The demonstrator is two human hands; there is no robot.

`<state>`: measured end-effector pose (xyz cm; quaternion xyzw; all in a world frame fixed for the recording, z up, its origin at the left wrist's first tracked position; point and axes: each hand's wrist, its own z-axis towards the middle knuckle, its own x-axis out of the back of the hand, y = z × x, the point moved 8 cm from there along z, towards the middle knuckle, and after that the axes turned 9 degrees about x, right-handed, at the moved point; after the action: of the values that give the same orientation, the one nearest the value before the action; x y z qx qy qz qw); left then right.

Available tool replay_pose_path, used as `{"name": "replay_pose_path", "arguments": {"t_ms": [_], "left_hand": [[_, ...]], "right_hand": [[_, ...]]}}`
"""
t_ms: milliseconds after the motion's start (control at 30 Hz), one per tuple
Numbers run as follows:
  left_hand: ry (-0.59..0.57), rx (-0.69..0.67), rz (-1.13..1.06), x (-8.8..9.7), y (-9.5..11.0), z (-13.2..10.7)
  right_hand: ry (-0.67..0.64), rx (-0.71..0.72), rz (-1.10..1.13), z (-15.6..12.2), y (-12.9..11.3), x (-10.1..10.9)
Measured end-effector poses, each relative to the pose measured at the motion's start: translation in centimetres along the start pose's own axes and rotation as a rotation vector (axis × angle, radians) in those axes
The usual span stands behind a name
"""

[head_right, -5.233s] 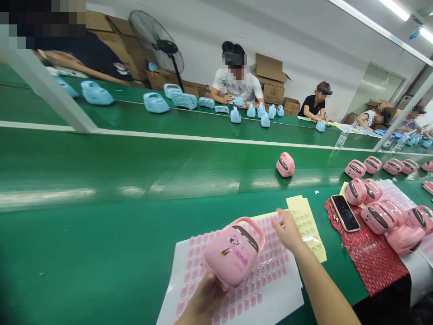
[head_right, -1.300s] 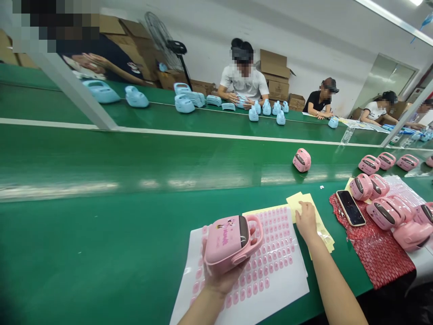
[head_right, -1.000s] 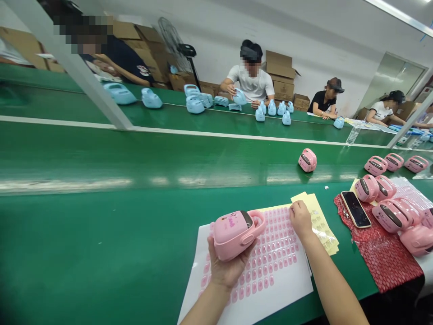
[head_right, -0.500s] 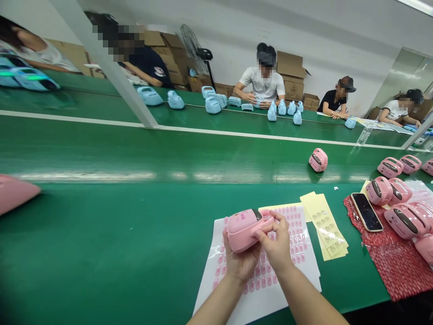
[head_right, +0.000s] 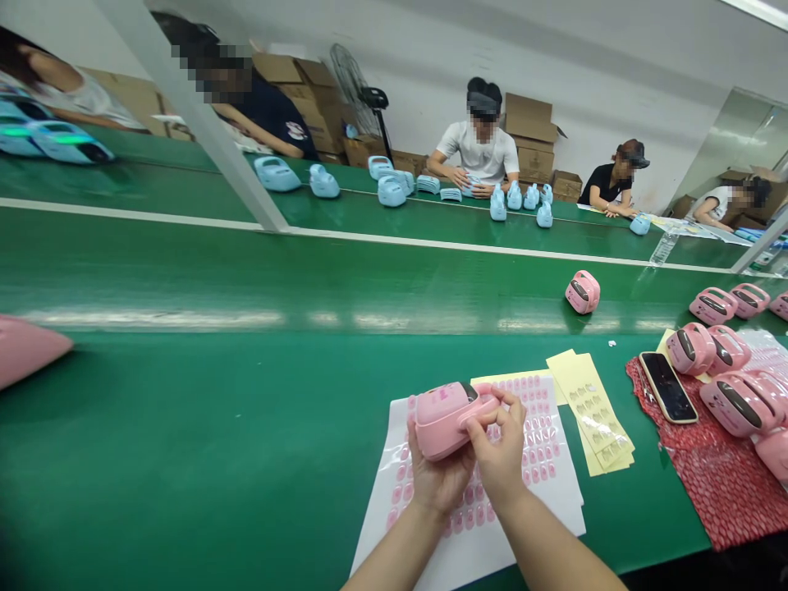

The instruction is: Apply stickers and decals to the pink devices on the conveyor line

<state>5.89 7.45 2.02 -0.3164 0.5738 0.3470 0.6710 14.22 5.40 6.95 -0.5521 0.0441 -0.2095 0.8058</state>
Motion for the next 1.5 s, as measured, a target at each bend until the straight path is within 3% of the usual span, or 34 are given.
{"name": "replay_pose_path", "arguments": {"t_ms": [300,533,700,767,867,933,1067,1200,1300,1400,1500], "left_hand": [[0.104,0.0,-0.034,1.5,0.2,-0.2],[0.016,0.063,0.049,1.7,-0.1,-0.4],[-0.052,0.109,0.103,0.8,-0.6,-0.1],[-0.058,0.095,0.155,0.6,-0.3,0.0],[-0.013,0.072,0.207,0.8,0.3,0.1],[0.059,0.043,0.246,1.3,0.9,-0.1],[0.23,-0.04,0.488,2.4,2.2,-0.6],[0.351,-0.048,0.859,2.0,2.2,-0.7],[0.428,-0.197,1.125,0.4,2.2,-0.9],[0.405,-0.345,1.375,-1.1,1.7,-1.1],[0.264,-0.346,1.513,-1.3,0.7,-0.9]], "right_hand": [[0.12,0.285,-0.179,-0.4,-2.4,0.0],[-0.009,0.181,-0.055,0.0,-0.2,-0.9],[0.035,0.17,0.0,0.2,0.0,-0.5],[-0.011,0.122,0.024,1.1,0.6,-0.4],[-0.086,-0.004,0.016,3.4,2.7,0.8],[-0.046,-0.029,-0.109,5.3,4.0,3.0],[-0.038,0.004,-0.406,7.8,6.0,6.4],[-0.096,0.027,-0.367,8.0,7.1,6.7],[-0.093,0.04,-0.307,7.7,6.5,6.8],[-0.125,0.047,-0.167,7.1,4.4,6.5],[-0.301,0.069,0.057,5.8,1.1,4.8]]}}
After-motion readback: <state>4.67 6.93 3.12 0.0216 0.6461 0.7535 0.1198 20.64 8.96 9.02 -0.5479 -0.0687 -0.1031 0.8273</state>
